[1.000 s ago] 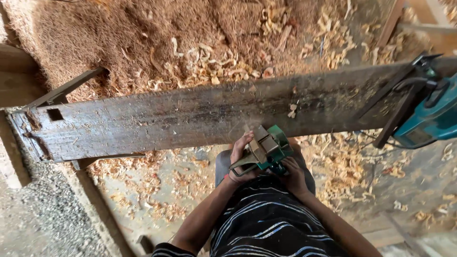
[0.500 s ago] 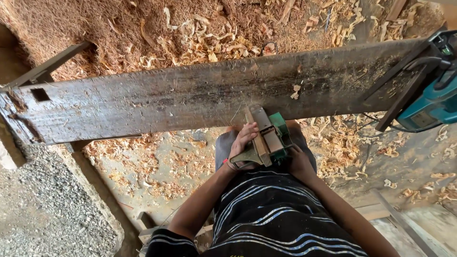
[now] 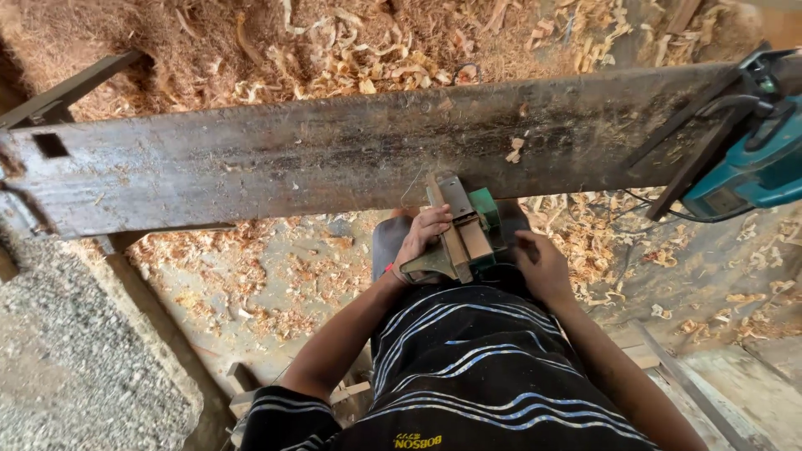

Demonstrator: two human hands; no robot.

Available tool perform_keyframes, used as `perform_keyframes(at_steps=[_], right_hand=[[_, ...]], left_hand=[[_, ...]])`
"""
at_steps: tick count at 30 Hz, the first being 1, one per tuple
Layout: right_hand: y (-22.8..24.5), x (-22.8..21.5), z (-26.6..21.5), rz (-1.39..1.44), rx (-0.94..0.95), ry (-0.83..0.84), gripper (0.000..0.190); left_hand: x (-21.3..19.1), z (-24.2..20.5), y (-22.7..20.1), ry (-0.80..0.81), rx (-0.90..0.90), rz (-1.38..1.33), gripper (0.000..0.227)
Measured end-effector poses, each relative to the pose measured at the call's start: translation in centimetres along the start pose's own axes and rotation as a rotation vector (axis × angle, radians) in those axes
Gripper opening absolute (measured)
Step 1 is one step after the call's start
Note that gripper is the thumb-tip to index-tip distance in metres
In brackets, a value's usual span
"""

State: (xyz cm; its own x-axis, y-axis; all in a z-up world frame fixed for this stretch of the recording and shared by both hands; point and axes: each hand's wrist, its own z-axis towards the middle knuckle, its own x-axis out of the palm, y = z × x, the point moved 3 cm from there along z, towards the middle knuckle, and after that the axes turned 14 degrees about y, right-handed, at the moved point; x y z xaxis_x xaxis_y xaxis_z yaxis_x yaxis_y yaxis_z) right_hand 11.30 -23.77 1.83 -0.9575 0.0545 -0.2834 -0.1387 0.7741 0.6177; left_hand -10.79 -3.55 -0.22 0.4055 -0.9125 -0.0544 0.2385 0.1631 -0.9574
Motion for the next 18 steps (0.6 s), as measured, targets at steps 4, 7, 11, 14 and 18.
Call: perform_keyframes(at_steps=[4,7,11,14,18], right_hand=[[-6.5,-7.5,3.6,-0.216,-0.007,-0.408,0.029],[-14.2,-15.9,7.7,-0.29,0.143,-0.665,0.025],[-12.2,-24.0,9.4,-0.302,0.168,-0.803,0.048],[-12.3,-28.3,10.9,-0.38,0.235,-0.748,0.047],[-9.5,-31.2,13.8,-0.522,0.158,-0.626,0.044]], left_hand=[[1.4,-1.2,2.0,-0.017,-0.038,-0.087,0.06],[0.7,-1.1,0.9,-0.034,-0.08,-0.081,0.064],[0.3,-1.4,0.0,-0.097,-0.17,0.119,0.06],[-0.4,-0.1,-2.1,-0.068,-0.177,0.055,0.069],[0.2,-1.2,-1.4,-0.081,-0.261,0.034,0.059]])
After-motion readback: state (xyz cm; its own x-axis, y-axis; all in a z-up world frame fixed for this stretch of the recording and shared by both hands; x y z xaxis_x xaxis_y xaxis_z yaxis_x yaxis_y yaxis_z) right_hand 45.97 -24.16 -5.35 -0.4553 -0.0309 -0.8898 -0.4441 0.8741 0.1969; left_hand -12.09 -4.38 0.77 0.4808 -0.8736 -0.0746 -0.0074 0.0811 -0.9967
